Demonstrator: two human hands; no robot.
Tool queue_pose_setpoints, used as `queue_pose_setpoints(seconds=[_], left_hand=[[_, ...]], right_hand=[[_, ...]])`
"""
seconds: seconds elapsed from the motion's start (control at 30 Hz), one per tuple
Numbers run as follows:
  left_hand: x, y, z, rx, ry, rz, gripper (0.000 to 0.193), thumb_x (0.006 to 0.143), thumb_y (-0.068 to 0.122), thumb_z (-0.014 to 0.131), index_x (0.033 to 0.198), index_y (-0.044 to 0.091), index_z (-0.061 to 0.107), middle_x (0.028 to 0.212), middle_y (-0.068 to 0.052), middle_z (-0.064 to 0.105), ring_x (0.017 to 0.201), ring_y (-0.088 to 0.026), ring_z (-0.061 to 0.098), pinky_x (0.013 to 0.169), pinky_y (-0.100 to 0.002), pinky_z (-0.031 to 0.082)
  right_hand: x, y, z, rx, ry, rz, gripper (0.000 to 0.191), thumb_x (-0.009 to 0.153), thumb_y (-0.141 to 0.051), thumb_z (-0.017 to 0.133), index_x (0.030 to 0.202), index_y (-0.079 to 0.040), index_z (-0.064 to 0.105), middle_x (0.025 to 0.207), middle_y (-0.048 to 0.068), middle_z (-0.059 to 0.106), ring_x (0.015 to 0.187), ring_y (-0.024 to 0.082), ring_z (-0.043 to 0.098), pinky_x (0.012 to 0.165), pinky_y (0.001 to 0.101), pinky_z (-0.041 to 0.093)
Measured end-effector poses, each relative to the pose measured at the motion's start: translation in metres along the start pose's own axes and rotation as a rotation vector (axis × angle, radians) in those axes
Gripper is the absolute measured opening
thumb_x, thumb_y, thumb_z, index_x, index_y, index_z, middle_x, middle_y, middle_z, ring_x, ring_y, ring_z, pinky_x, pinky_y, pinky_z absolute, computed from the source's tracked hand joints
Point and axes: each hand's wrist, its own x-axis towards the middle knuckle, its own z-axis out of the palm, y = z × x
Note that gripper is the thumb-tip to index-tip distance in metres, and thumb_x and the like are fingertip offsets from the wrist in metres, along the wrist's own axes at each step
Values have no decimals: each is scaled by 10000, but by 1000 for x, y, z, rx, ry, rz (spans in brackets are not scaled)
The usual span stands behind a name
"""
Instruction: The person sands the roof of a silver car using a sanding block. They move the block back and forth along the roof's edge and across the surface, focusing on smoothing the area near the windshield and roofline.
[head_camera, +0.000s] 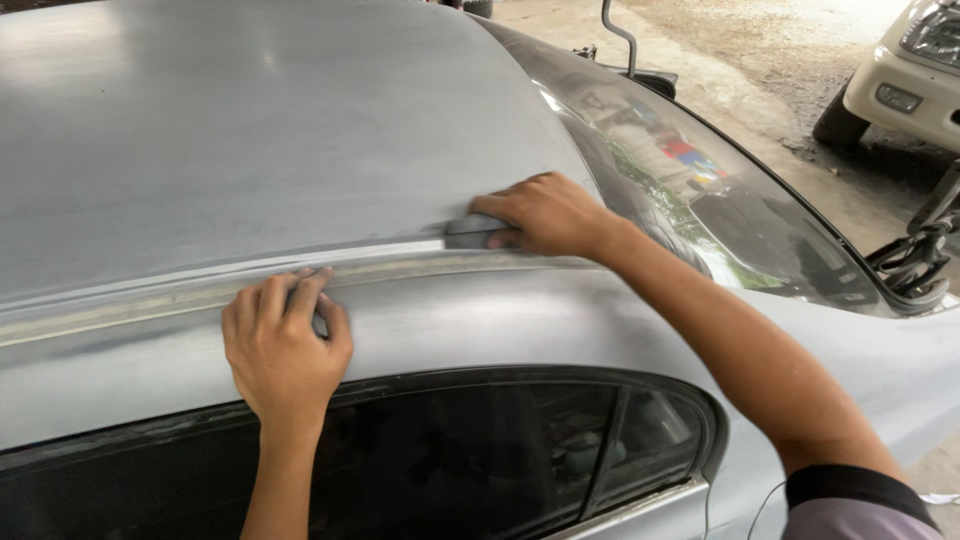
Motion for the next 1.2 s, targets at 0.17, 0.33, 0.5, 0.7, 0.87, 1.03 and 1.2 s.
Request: queue_pose_setpoints(seconds=[0.17, 0.33, 0.5, 0.7, 0.87, 1.03, 1.2], left_hand=[[-1, -1, -1, -34, 8, -3, 226, 913, 89, 695, 1096, 143, 816, 1073, 19, 723, 1021, -197, 643, 960, -376, 503], [-2, 0, -1, -17, -8, -22, 231, 904, 85, 699, 1091, 154, 815, 1055, 26, 718, 1011, -199, 639, 953, -376, 500], [-1, 1, -2, -33, -6, -5, 223, 912, 92, 702, 1098, 148, 811, 1076, 23, 717, 1016, -201, 635, 957, -387, 499], [2, 3, -3, -23, -5, -4, 219, 895, 97, 700, 1081, 130, 810, 1058, 16, 705, 1032, -202, 640, 968, -395, 505], [1, 6, -1, -48, -2, 0, 215, 897, 90, 699, 1077, 124, 812, 1054, 9, 709, 1015, -208, 639, 951, -398, 503], [2, 6, -1, -28, 9, -3, 219, 890, 94, 701, 1077, 123, 811, 1049, 3, 707, 1013, -209, 642, 949, -399, 507], [4, 6, -2, -26, 6, 8, 226, 893, 88, 694, 1080, 130, 814, 1049, 8, 711, 990, -204, 635, 946, -391, 510]], right_hand=[[-3, -8, 0, -151, 146, -146, 317, 901, -373, 721, 1087, -138, 618, 836, 35, 733, 794, 265, 723, 724, 445, 553], [1, -17, -3, -128, 141, -92, 314, 883, -366, 724, 1089, -146, 636, 828, 27, 731, 774, 256, 725, 701, 440, 549], [9, -33, -5, -182, 206, -145, 306, 890, -328, 717, 1133, -152, 656, 793, 8, 730, 749, 231, 723, 706, 420, 558], [11, -33, -2, -158, 3, 71, 300, 938, -385, 677, 1172, -200, 640, 792, 2, 721, 745, 204, 719, 734, 390, 563], [12, -30, 5, -284, 267, -160, 207, 926, -269, 684, 1107, -174, 651, 869, -22, 728, 808, 205, 719, 781, 405, 562], [12, -36, 7, -175, 188, -92, 261, 898, -322, 689, 1099, -160, 646, 883, 0, 725, 834, 235, 719, 787, 423, 557], [18, -41, 7, -252, 181, -110, 161, 970, -224, 669, 1124, -181, 652, 892, -21, 722, 859, 214, 727, 834, 410, 565]])
